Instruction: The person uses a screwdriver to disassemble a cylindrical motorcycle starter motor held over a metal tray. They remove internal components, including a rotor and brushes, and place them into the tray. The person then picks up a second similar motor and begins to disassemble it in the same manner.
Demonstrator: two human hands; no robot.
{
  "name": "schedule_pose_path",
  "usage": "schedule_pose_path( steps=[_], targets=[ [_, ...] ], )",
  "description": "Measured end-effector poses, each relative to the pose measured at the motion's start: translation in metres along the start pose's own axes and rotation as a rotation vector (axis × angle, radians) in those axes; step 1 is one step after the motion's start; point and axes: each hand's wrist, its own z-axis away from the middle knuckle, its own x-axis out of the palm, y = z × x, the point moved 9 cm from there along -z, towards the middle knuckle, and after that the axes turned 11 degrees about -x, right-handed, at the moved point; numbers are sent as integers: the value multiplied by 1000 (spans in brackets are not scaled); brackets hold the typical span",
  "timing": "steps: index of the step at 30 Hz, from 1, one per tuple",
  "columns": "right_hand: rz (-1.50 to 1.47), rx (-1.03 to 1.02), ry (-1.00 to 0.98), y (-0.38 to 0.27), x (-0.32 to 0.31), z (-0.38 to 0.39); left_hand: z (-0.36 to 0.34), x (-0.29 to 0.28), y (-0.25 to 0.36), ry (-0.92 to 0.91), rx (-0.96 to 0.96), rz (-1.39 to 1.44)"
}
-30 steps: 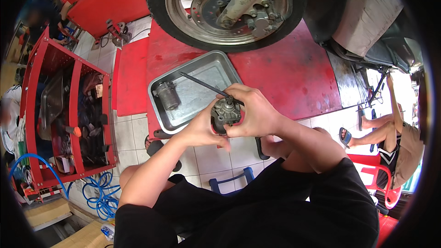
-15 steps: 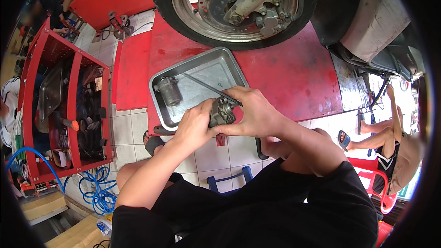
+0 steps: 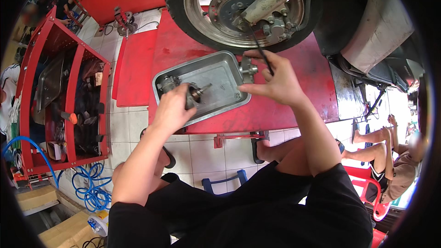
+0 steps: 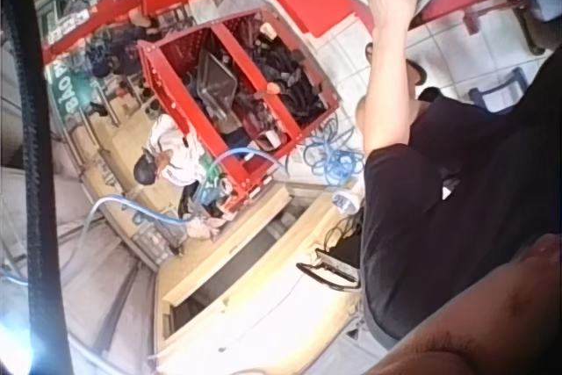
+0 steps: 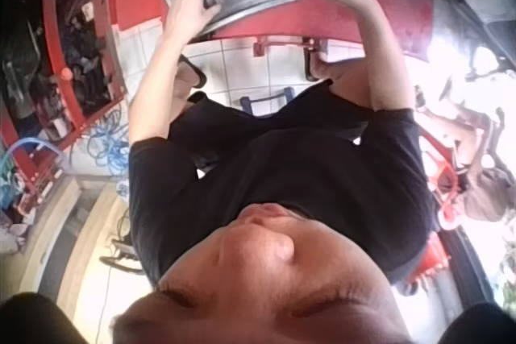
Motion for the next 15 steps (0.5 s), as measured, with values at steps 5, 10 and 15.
schedule_pose_path(
  steps=[5, 10, 15],
  targets=[
    [289, -241, -94, 61, 41, -11, -2, -16, -7, 123, 45, 63],
    [414, -114, -334, 97, 99, -24, 11, -27, -3, 162, 81, 74],
    [573, -105, -397, 105, 122, -31, 13, -30, -1, 124, 64, 90]
  ],
)
